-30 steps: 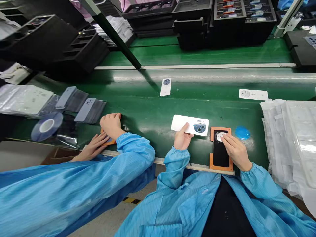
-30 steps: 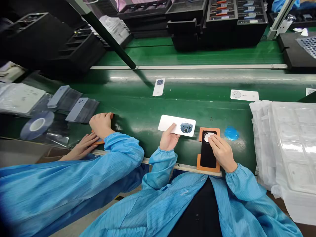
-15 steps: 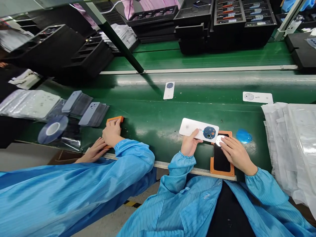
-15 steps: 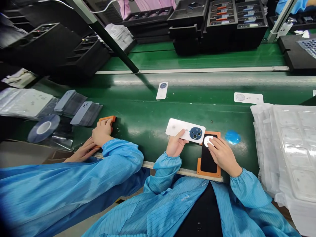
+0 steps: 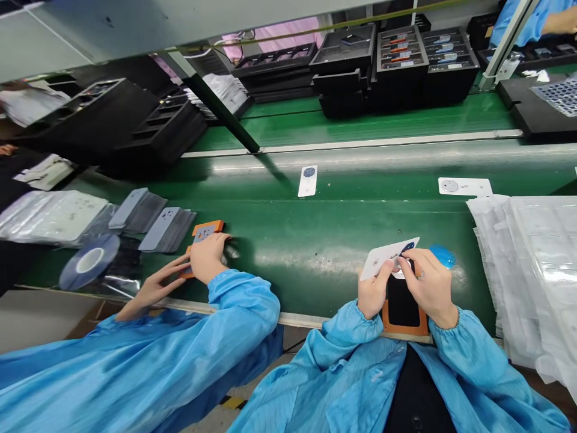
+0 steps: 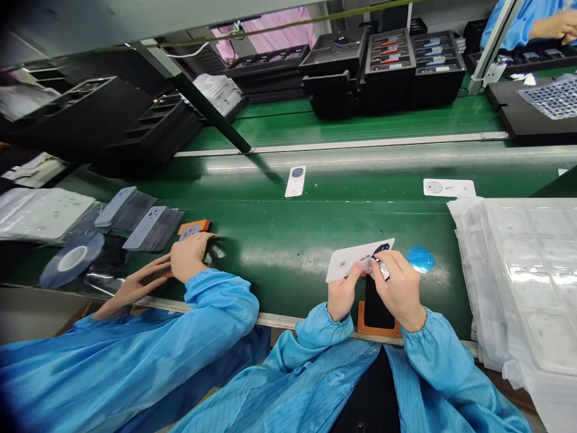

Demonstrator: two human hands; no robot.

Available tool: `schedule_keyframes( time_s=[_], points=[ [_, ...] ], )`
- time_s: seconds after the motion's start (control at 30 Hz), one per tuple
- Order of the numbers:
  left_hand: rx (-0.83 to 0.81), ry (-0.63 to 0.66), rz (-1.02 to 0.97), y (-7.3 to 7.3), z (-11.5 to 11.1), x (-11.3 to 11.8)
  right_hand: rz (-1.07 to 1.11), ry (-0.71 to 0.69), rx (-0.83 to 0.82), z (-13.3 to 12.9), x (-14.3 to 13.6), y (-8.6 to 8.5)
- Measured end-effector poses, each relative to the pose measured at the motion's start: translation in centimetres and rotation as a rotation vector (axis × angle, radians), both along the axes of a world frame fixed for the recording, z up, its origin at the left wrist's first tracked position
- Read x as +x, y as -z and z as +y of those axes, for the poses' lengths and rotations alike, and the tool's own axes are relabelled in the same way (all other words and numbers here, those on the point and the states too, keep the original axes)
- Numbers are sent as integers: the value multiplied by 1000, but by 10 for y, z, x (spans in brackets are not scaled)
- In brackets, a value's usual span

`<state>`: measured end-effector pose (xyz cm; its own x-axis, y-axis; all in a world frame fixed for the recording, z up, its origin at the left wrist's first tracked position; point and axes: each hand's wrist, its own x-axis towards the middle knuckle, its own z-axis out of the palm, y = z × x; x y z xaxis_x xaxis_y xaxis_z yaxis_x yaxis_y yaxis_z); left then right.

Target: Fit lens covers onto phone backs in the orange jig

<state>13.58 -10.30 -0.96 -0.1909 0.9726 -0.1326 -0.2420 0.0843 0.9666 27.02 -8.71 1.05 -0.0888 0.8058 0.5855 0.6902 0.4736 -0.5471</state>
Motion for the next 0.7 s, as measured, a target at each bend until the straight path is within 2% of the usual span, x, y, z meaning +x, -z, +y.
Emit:
schedule_keyframes(
  time_s=[0.2,0.33,0.47,0.57,0.7],
  points=[
    [-68,-60,-209,2,4,6,-95,-58,76,-7,-2,15],
    [-54,-113,-214,6,6,7,-115,-78,100,-6,-2,21],
    [-42,-107,-238,7,7,7,-53,-104,173,-2,-1,20],
    [-37,-110,-195,5,7,7,8,-103,205,-1,0,17],
    [-33,-103,-50,-3,4,6,57,-81,151,2,3,12]
  ],
)
